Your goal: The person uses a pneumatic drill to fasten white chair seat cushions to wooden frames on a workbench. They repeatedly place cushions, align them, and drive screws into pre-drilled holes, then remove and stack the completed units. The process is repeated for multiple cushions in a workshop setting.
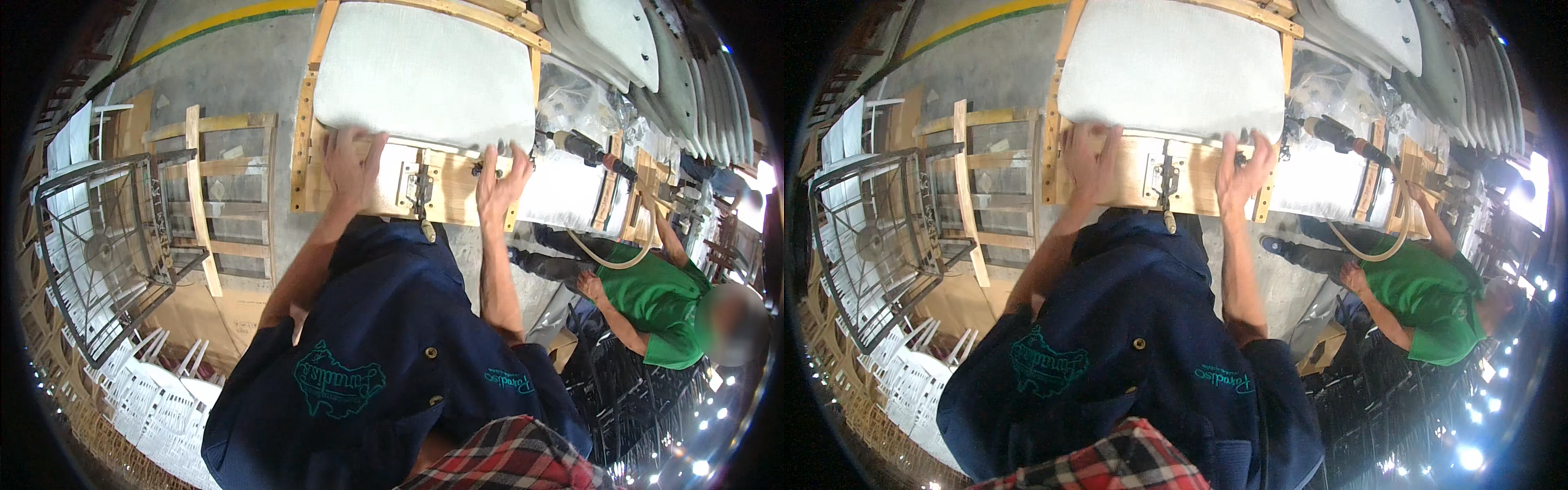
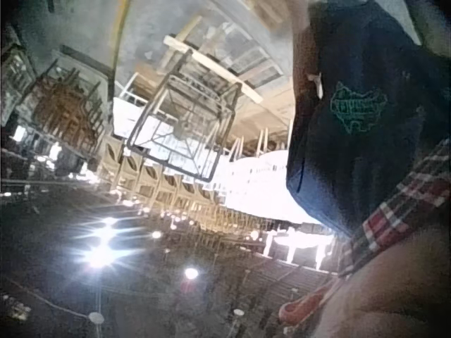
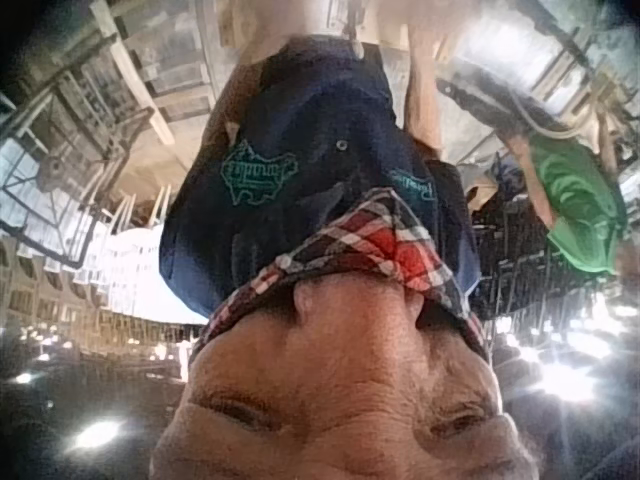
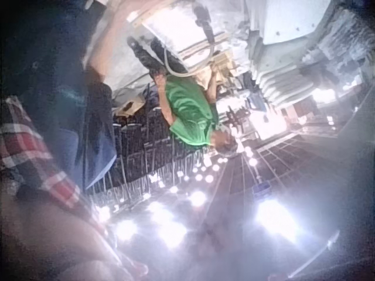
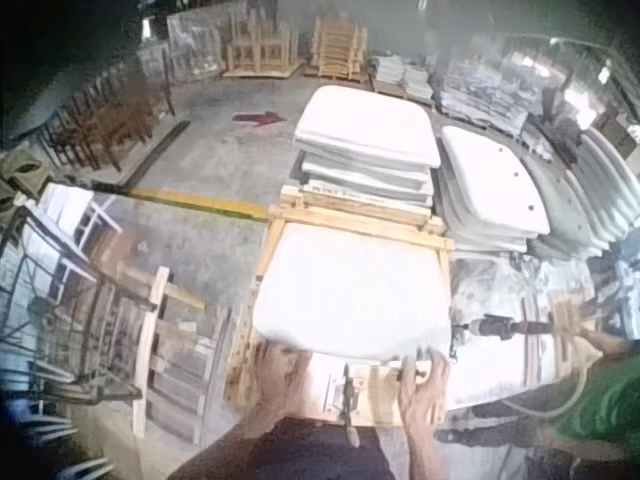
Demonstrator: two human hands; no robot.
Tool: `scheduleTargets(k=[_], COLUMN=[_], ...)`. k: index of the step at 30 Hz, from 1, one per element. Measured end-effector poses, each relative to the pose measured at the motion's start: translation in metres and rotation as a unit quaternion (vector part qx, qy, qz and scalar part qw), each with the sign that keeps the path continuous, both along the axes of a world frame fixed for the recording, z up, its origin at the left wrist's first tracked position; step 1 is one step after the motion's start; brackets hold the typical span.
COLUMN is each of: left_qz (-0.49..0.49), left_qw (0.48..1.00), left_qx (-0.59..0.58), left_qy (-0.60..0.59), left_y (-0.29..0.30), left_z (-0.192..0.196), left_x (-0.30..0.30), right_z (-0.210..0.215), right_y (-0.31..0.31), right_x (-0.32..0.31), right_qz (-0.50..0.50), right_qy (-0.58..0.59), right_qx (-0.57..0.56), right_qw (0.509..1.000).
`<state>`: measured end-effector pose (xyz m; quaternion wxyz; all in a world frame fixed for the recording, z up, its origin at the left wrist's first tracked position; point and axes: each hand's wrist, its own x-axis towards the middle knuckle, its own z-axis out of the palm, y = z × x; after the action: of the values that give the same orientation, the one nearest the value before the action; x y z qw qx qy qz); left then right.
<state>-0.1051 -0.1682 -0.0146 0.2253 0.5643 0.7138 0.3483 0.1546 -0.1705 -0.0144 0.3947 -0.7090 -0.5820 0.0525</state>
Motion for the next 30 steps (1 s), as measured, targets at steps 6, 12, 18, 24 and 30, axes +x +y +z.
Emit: scheduleTargets(k=[6,12,18,24,30], left_qz=[-0.136,-0.146,-0.095,0.140,0.083], left_qw=[0.953,0.950,0.985,0.939,0.926], left_qx=[0.060,0.024,0.128,-0.166,-0.190], left_qy=[0.264,0.274,0.065,-0.268,-0.316], left_y=[0.089,0.099,0.076,-0.017,0.008], left_z=[-0.025,-0.027,-0.033,-0.032,-0.081], left_x=[-0.004,-0.001,-0.011,-0.001,0.004], right_z=[-0.013,-0.027,-0.021,-0.018,-0.050], right_y=[0.100,0.115,0.113,0.000,0.009], right_x=[0.011,0.010,0.016,0.006,0.009], right_qz=[0.156,0.153,0.160,-0.064,-0.062], right_qy=[-0.200,-0.218,-0.174,0.345,0.613], right_qx=[-0.145,-0.172,-0.112,-0.108,-0.173], right_qw=[0.956,0.948,0.965,0.930,0.769])
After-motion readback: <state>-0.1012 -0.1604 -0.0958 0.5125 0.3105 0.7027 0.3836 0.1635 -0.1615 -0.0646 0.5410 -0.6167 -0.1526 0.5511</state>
